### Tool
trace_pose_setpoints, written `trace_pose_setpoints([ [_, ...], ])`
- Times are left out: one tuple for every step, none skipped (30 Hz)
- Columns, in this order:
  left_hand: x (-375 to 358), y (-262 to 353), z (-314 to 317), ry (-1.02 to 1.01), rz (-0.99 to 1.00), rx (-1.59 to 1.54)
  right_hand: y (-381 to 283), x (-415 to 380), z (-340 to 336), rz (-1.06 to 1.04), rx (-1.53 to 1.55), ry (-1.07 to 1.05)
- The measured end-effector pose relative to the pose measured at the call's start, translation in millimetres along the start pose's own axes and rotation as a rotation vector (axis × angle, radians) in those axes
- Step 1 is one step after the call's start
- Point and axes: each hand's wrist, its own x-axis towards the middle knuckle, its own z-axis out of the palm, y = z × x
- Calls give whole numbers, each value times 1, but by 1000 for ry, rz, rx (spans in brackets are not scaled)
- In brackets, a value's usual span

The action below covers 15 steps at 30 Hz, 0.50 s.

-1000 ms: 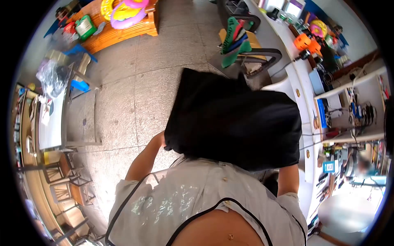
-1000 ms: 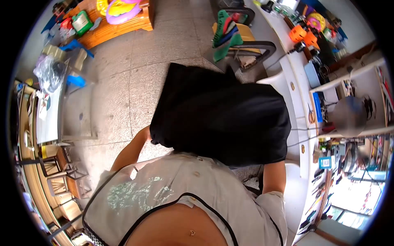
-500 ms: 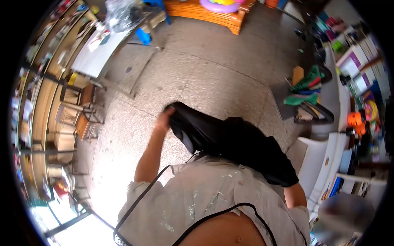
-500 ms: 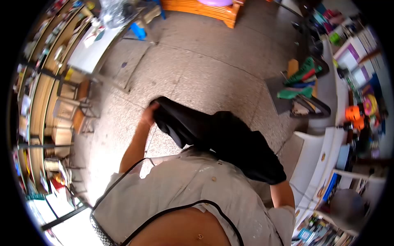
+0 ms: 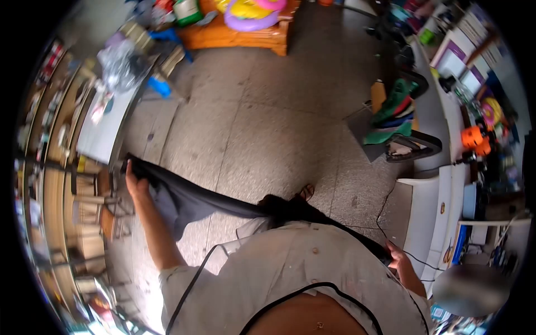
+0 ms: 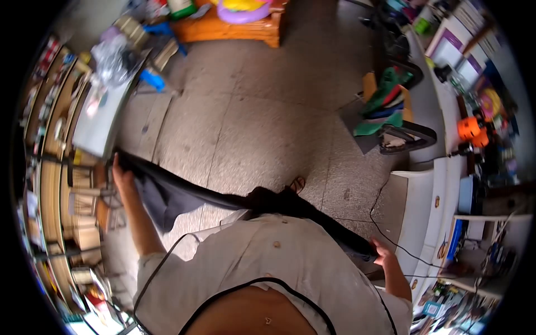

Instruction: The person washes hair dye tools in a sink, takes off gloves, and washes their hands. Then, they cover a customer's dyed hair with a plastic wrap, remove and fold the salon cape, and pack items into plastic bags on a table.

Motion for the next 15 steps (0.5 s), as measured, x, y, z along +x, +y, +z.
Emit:
trace_pose_setpoints([
  [6, -8, 29, 1, 18, 49, -21, 1, 5, -50, -108, -13],
  [12, -13, 57, 33, 29, 75, -39, 2, 9, -101, -223, -25],
  [13, -21, 92, 35, 93, 108, -66, 20, -8, -242, -197, 0],
  [17, -29, 124, 40, 159, 141, -100, 43, -41, -379, -172, 28],
  [33, -33, 143, -60, 164, 112, -140, 50, -75, -563, -68, -118],
  [45, -39, 168, -79, 162, 108, -177, 54, -92, -743, 33, -264],
  [54, -42, 196, -97, 156, 142, -207, 33, -78, -870, 142, -81],
  [63, -44, 221, -109, 151, 177, -228, -5, -57, -985, 248, 106],
  [70, -53, 251, -27, 189, 209, -242, -15, -71, -1007, 275, 48],
  [112, -53, 246, -80, 204, 230, -258, -19, -85, -1025, 289, -22],
  [130, -57, 251, -5, 157, 316, -264, -25, -88, -999, 320, -61],
  [126, -65, 264, -179, 105, 360, -266, -22, -94, -965, 338, -106],
  [125, -70, 272, -223, 13, 402, -270, -6, -119, -875, 409, -104],
  [124, -74, 276, -267, -82, 438, -266, -3, -134, -856, 409, -220],
  [119, -74, 282, -182, -151, 552, -269, 12, -166, -858, 378, -210],
])
